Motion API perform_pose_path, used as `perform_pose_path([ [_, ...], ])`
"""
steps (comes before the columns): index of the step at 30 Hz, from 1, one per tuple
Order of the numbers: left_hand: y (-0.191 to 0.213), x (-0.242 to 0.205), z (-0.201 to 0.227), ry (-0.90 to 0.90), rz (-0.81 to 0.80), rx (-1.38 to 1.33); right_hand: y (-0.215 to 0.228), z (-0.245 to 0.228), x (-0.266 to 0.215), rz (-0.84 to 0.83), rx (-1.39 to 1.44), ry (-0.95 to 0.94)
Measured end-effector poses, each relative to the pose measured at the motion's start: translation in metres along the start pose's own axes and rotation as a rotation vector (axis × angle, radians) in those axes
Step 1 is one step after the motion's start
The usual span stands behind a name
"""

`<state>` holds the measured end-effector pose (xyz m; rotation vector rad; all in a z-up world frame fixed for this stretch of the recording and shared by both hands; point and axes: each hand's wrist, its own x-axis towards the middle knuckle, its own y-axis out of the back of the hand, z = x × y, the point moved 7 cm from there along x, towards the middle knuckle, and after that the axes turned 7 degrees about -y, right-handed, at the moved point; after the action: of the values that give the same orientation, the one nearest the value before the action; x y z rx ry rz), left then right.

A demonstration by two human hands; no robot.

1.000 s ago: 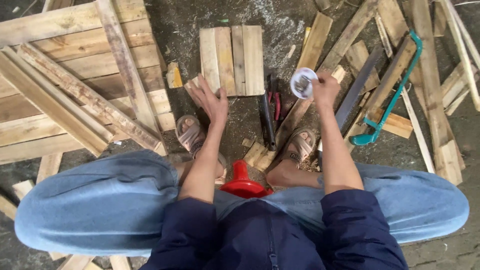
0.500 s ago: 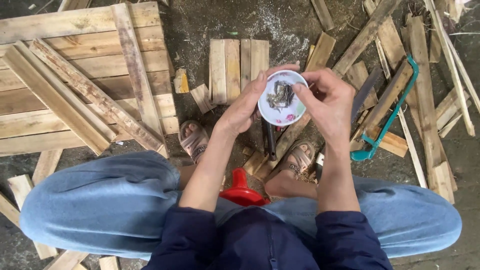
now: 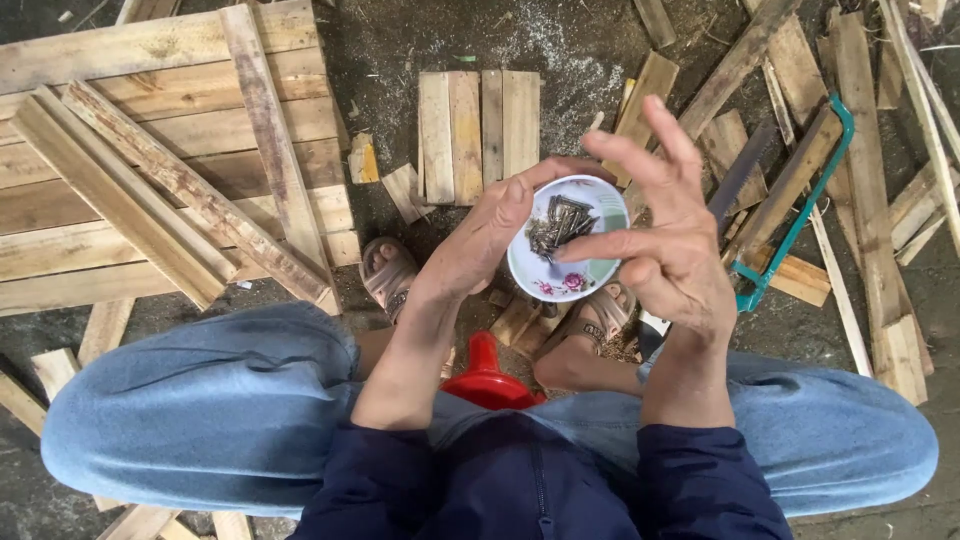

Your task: The person assembles small wooden boxes by arranging planks, hammering nails, and using pliers to adjust fasteners. They repeatedly inspect the assembled boxes and continue adding nails to secure the structure.

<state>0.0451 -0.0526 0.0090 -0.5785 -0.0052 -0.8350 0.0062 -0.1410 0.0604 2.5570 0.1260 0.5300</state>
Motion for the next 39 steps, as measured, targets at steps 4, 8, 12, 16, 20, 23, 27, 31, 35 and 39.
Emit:
perform_pose_path([
  [4,-0.006,0.001,0.012,-0.003,-0.009,0.062,-0.003,0.005,0.001,0.015,-0.079,-0.072],
  [8,-0.004,0.000,0.008,0.005,0.002,0.060,0.004,0.004,0.004,0.076,-0.186,-0.101],
  [12,-0.003,0.000,0.007,0.026,0.004,0.058,0.007,-0.002,0.009,0.088,-0.208,-0.132],
  [16,-0.002,0.001,0.003,0.051,0.006,0.030,0.008,0.003,0.007,0.094,-0.163,-0.120],
  [20,-0.001,0.001,0.001,0.030,-0.015,0.096,0.001,0.003,0.003,0.001,-0.082,-0.014],
  [23,0.001,0.001,0.000,0.066,-0.006,0.123,-0.005,0.000,0.006,-0.061,-0.084,-0.010],
  [27,0.000,0.002,0.001,-0.001,-0.030,0.059,-0.001,0.015,0.002,-0.003,-0.133,0.012],
  [31,-0.002,0.002,0.010,-0.002,-0.027,0.119,0.007,0.003,0.007,0.044,-0.093,-0.074],
  [35,-0.002,0.002,0.010,0.007,-0.025,0.122,0.009,0.000,0.007,0.072,-0.100,-0.100],
  [39,-0.003,0.002,0.012,0.003,-0.022,0.121,0.001,-0.003,0.009,0.031,-0.047,-0.116],
])
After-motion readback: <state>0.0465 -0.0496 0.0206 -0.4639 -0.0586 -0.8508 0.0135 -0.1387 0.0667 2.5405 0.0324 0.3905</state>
